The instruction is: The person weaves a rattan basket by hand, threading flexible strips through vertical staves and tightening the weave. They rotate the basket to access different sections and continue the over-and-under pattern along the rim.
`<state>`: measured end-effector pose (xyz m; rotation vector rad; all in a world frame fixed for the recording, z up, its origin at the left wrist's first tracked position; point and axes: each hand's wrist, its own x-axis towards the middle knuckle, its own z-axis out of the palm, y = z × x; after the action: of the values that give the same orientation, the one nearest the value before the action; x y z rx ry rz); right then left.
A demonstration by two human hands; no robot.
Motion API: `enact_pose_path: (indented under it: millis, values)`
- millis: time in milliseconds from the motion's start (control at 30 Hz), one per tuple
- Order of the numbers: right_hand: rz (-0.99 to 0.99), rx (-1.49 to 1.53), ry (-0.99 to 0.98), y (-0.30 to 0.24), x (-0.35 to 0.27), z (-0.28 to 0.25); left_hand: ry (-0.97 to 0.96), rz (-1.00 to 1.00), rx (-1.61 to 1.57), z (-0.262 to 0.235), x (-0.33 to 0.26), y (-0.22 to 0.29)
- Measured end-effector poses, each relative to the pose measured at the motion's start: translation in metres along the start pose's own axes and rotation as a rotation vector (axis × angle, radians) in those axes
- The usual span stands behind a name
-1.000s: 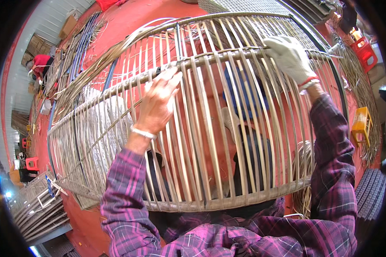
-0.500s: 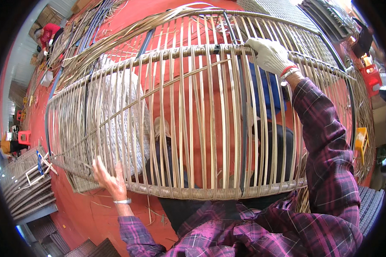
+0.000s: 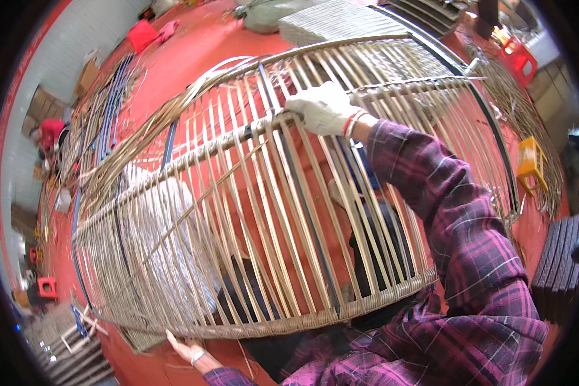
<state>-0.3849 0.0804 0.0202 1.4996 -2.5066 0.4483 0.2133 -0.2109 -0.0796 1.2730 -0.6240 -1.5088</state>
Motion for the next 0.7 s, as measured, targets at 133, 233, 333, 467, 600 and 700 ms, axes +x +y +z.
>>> enact_pose_path:
  millis: [133,233,333,467,600,700]
  values:
    - [0.034,0.018,-0.055,0.009,0.003,0.003,-0.122,-0.226,-0.056,-0.015,-0.015,0.007]
    - [0.019,0.059,-0.071,0.015,0.005,0.007,-0.051,-0.128,0.141,-0.008,0.003,0.007]
    - [0.027,-0.026,-0.057,0.025,0.008,0.012,-0.064,-0.076,0.174,0.004,0.032,0.001]
    - [0.089,-0.154,-0.078,0.043,0.015,0.019,0.041,0.018,0.250,0.012,0.052,-0.003]
    - [-0.002,-0.023,-0.083,0.065,0.016,0.029,0.066,0.126,0.355,0.009,0.031,-0.002]
    - [-0.007,-0.032,0.003,0.085,0.010,0.035,0.092,0.016,0.097,0.010,-0.012,-0.008]
